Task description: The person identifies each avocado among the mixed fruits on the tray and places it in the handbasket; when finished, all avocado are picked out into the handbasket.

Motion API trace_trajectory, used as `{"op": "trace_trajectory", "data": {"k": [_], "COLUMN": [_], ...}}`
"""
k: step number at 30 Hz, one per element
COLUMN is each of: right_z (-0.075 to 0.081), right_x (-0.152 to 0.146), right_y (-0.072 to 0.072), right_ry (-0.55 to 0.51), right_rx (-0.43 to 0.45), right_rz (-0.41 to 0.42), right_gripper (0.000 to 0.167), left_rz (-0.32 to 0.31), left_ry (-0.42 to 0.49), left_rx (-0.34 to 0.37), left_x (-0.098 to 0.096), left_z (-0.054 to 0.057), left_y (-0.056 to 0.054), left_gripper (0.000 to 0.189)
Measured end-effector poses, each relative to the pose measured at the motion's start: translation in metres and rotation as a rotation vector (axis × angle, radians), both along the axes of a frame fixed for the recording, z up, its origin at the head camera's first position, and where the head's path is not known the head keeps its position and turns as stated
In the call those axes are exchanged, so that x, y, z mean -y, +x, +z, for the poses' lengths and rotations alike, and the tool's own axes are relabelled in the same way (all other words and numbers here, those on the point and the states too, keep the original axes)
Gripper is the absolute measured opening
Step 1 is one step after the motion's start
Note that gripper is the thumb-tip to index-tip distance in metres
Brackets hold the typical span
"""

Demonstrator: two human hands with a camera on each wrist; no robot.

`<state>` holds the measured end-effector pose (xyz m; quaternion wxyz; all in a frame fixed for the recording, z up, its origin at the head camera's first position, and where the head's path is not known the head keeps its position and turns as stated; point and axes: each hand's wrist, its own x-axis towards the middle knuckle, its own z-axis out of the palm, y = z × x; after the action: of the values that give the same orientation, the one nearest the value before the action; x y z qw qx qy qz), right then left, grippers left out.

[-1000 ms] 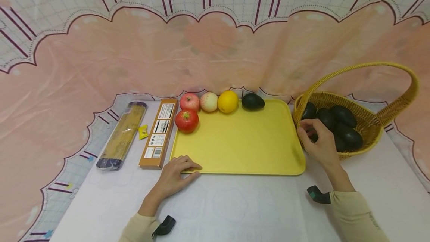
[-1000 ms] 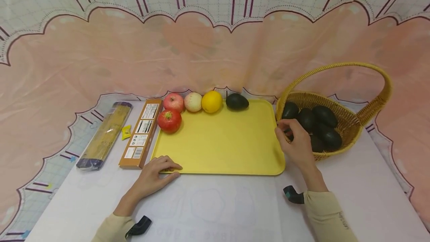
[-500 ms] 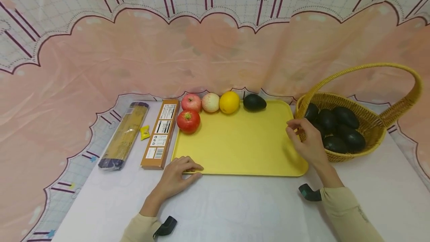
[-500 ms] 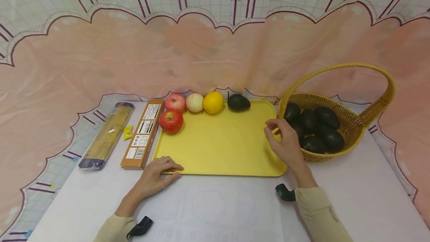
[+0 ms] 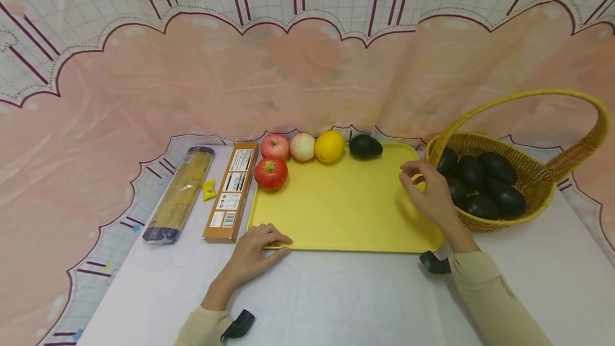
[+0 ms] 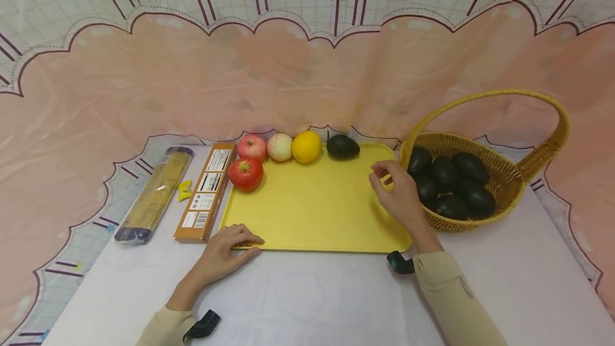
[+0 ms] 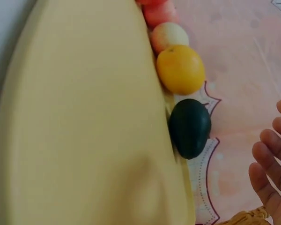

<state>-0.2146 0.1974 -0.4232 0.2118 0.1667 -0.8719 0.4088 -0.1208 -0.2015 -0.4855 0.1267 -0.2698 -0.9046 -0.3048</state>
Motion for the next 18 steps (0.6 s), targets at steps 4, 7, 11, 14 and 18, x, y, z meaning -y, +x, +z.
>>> {"op": "trace_trajectory", "data": {"k": [4, 7, 11, 14, 18], "right_z": [0.001, 0.000, 0.000, -0.001, -0.002], "right_x": [0.004, 0.007, 0.010, 0.014, 0.020], "right_y": [-0.006, -0.013, -0.022, -0.031, -0.043], "right_ry": [-0.004, -0.009, -0.028, -0.030, -0.028], "right_rx": [0.024, 0.049, 0.095, 0.126, 0.159], "right_rz": [-0.012, -0.016, -0.019, -0.026, -0.011], "right_gripper": [0.020, 0.020, 0.022, 0.024, 0.027], "left_rz": [-0.003, 0.003, 0.010, 0.009, 0.008], "left_ry": [0.002, 0.001, -0.001, -0.004, -0.012], "left_rx": [0.002, 0.016, 0.020, 0.023, 0.034], "left_x": [0.001, 0.001, 0.001, 0.000, 0.001], "left_z": [0.001, 0.000, -0.001, 0.000, 0.001], "left_y": [0.000, 0.000, 0.000, 0.000, 0.000], "left_gripper": [0.018, 0.018, 0.018, 0.018, 0.016]}}
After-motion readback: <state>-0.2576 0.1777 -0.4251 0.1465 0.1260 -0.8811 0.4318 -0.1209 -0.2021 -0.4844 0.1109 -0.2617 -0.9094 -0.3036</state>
